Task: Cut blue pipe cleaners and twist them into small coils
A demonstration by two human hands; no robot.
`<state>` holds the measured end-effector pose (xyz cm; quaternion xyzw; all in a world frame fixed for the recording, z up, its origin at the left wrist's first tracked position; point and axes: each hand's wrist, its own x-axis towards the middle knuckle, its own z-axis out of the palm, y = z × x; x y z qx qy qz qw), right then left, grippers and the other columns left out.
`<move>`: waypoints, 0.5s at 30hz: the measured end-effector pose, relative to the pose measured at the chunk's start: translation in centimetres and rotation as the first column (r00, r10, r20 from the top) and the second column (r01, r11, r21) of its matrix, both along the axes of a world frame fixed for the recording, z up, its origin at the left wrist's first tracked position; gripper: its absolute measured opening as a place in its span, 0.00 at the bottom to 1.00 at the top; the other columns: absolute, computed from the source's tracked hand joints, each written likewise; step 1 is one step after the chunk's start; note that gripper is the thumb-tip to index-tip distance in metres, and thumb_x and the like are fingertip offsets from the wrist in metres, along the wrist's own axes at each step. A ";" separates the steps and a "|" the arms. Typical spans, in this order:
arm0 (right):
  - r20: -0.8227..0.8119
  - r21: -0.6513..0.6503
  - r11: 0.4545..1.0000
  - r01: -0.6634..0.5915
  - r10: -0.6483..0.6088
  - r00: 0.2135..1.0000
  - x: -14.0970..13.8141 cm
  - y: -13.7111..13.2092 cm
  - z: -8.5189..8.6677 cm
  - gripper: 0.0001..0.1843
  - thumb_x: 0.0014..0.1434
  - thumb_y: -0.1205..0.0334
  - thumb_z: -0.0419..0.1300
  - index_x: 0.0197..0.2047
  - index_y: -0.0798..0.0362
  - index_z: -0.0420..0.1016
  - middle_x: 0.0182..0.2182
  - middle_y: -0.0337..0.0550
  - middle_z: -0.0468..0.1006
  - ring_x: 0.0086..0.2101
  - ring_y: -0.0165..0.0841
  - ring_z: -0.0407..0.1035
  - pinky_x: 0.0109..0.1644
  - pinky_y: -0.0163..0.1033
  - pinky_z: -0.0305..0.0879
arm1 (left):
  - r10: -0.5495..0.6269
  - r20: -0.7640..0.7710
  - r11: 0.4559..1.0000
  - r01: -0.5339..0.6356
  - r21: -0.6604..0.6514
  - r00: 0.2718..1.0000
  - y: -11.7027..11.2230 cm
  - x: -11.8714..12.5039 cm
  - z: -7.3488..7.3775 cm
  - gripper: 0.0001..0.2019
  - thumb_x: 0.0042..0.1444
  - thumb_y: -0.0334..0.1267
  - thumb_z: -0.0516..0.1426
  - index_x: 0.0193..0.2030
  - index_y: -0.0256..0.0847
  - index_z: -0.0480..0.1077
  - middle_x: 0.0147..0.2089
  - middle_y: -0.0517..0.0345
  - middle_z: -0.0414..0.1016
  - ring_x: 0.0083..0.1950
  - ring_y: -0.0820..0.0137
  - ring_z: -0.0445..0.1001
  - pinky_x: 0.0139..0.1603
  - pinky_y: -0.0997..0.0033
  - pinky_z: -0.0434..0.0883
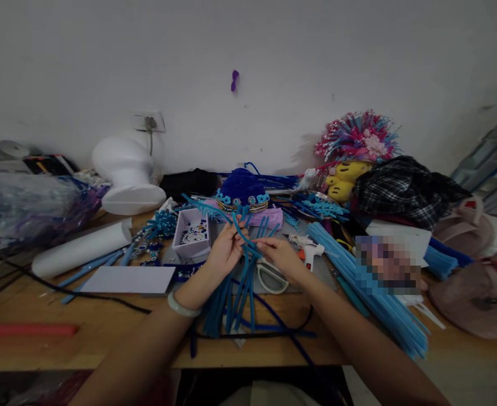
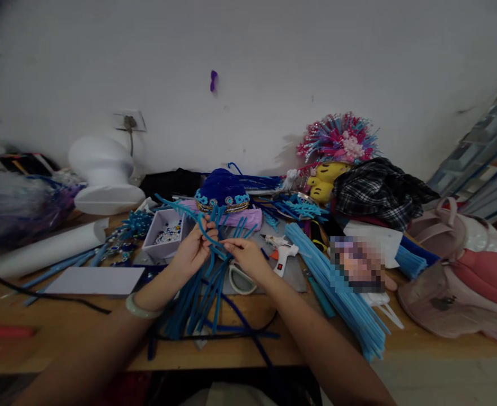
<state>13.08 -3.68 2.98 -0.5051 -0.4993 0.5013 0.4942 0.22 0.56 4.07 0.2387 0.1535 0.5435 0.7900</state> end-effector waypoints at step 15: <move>0.185 -0.089 0.948 -0.305 0.317 0.930 2.7 -0.7 2.0 0.09 0.45 0.58 0.59 0.23 0.55 0.73 0.15 0.34 0.70 0.12 0.20 0.56 0.13 0.26 0.50 | 0.177 -0.126 0.984 -0.172 0.052 0.976 0.0 0.0 -0.1 0.09 0.50 0.36 0.55 0.27 0.40 0.56 0.18 0.70 0.50 0.14 0.84 0.49 0.12 0.86 0.46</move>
